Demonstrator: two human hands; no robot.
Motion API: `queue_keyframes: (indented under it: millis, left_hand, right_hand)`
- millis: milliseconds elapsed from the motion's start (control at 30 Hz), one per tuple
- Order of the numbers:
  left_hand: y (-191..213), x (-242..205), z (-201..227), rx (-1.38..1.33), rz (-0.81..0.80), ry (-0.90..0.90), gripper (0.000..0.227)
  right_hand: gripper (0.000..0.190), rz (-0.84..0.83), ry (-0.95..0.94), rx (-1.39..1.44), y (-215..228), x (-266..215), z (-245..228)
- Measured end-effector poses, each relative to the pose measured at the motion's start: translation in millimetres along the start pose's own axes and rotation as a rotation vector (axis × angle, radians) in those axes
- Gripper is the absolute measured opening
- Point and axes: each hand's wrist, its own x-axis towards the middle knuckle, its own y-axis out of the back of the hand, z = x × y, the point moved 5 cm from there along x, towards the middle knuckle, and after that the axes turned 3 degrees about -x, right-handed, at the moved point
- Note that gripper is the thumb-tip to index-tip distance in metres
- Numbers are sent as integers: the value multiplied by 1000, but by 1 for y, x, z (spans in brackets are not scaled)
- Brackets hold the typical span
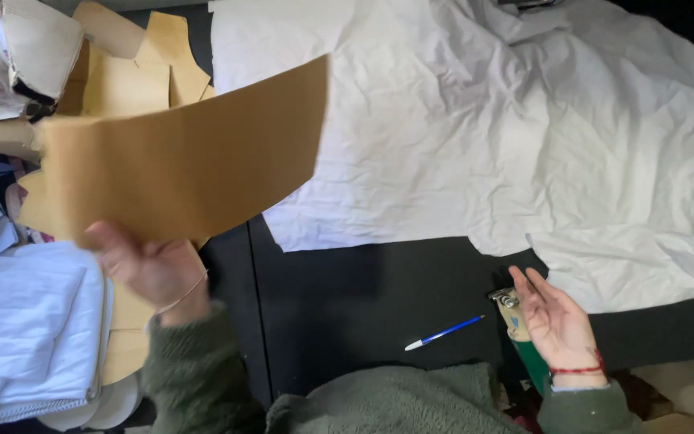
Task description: The person uses a green electric rotary cutter to cut a piece of white fabric on a black table. They place a brown paper pattern on the fabric, trace its outline with a blue pen, and then cut along the marked line. The person also handles stacks of white fabric and brown paper patterns throughout the process.
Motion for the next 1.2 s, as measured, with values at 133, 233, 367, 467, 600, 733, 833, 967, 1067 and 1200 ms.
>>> queue_keyframes:
  millis: [133,233,367,467,600,733,833,967,1067,1200]
  left_hand:
    - [88,-16,100,48,199,-181,43]
    - [177,-11,109,108,471,-211,38]
    - [223,-35,45,-370,459,377,28]
    - [118,-109,-15,-344,372,659,13]
    - [101,-137,-142,-308,485,1026,24]
    - [43,-70,-190,206,255,769,56]
    - [38,-36,-267,480,106,694,65]
    - [44,-15,-324,493,-12,557,56]
    - [5,-42,-228,353,59,593,44]
    - [28,-80,-168,-467,-85,391,26]
  right_hand:
    - [48,-46,-124,143,-26,18,5]
    - [54,13,-146,341,-33,46,-3]
    - [57,-67,-93,551,-30,93,-20]
    - [38,-80,-93,538,-34,122,-23]
    - [39,-237,40,329,43,212,-55]
    - [34,-17,275,125,-39,108,-53]
    - [36,-79,373,161,-58,70,-49]
    - [45,-303,470,173,-69,48,-49]
    - [49,-377,519,92,-79,27,-54]
    - [55,-330,724,226,-25,50,-85]
